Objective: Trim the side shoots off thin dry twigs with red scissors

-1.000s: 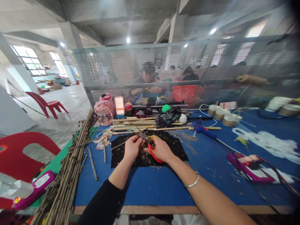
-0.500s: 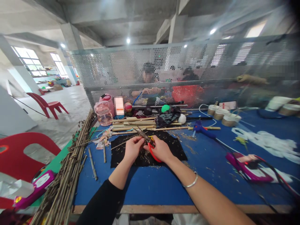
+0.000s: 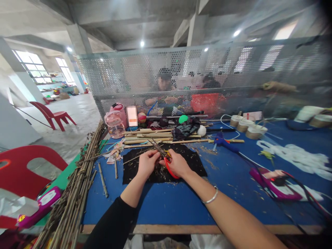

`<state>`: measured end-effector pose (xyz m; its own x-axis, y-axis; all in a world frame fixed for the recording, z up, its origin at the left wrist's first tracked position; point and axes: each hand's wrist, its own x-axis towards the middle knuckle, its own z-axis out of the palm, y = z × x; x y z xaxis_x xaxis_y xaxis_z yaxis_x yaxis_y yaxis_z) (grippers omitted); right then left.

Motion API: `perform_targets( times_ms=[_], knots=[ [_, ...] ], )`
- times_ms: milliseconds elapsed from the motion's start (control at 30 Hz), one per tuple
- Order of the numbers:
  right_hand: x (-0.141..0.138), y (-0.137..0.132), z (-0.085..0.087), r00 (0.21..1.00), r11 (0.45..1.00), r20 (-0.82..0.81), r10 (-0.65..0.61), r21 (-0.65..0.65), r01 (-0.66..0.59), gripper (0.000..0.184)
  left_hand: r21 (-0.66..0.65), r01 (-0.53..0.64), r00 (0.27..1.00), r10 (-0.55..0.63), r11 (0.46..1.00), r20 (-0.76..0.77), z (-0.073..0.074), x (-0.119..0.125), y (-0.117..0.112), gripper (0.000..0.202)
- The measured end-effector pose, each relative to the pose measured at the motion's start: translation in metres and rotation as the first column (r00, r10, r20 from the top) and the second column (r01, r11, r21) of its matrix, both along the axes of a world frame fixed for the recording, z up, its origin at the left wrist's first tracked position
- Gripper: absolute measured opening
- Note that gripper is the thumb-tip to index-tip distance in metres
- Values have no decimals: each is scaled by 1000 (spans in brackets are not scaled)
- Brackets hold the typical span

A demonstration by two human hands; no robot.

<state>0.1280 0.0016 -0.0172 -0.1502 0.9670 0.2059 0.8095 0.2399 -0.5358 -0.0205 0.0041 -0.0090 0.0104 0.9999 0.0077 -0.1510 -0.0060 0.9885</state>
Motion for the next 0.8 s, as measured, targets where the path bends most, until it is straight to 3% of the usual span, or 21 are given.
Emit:
perform_targets(
  times_ms=[300, 467, 800],
  knots=[
    [4, 2, -1, 999, 1000, 42, -3, -10, 3, 34, -30, -4, 998, 6, 1000, 57, 1, -1, 1, 30],
    [3, 0, 1, 999, 999, 24, 46, 17, -47, 42, 17, 62, 998, -62, 998, 24, -1, -2, 2, 22],
    [-1, 0, 0, 996, 996, -10, 84, 42, -84, 36, 8, 65, 996, -66, 998, 57, 2, 1, 0, 22]
  ],
)
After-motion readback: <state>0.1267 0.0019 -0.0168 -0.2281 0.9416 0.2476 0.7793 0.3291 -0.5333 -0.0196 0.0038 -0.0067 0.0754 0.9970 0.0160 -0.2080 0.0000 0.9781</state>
